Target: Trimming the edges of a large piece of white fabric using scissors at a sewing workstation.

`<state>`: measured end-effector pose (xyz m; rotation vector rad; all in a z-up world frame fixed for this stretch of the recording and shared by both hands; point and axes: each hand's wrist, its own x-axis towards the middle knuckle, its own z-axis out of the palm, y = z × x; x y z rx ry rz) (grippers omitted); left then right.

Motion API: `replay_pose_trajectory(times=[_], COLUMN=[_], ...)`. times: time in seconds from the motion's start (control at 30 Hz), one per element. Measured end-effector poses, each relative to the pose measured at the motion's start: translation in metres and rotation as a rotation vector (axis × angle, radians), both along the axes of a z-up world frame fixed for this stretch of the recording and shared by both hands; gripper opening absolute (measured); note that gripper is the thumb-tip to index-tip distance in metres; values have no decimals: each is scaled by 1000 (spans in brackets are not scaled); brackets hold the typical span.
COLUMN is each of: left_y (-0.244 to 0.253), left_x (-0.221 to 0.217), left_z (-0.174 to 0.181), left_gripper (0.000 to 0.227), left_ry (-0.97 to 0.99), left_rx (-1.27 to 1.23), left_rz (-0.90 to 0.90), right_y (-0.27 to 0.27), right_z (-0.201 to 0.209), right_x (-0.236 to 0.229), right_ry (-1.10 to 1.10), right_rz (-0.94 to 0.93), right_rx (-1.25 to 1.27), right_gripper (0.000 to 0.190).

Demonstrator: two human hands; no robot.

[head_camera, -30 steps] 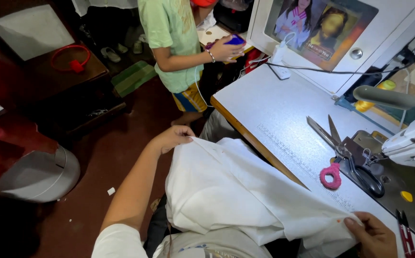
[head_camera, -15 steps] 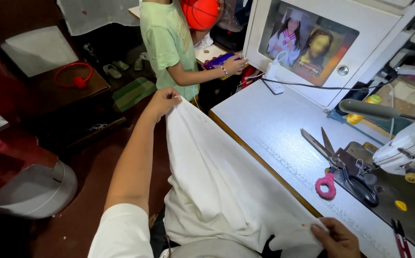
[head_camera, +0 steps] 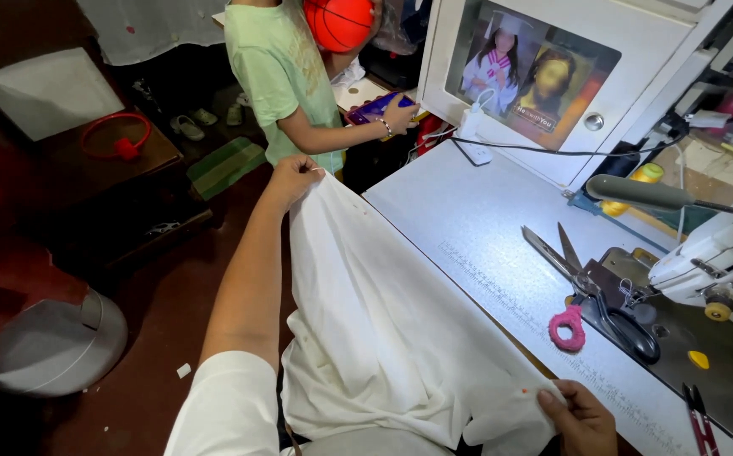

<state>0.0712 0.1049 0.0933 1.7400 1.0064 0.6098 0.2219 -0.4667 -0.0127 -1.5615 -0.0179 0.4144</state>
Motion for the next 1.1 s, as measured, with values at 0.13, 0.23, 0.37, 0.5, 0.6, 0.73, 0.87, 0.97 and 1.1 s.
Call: replay_pose_trajectory(times=[0.13,0.23,0.37,0.5,0.6,0.73,0.87,0.97,1.1], left_y=[8,11,18,24,25,59,117,125,43], left_x=[7,11,18,23,26,41,55,49,-14], left_z=[-12,-18,-25,-33,-37,-67,-115,-129,-55], left_gripper=[27,26,28,26,29,27,14,11,12], left_ry=[-25,-41,-51,-67,-47,-32,126,23,127], left_rx=[58,71,96,146,151,107,171,222,-77], left_rz=[33,35,64,55,65,97,-172,-337,29], right_y=[13,16,19,20,23,32,36,38,30], right_z=[38,34,43,36,38,57,62,71,56], right_x=[-19,-27,-34,-35,-38,-46,-48,-50,-46], right_ry=[117,72,112,96,97,168,119,139,59], right_rz=[71,127,137,85,102,124,136,146,154], right_rx=[-125,-101,-181,-212,-227,-229,-317,-345,-322], right_gripper=[14,14,15,14,12,15,16,17,17])
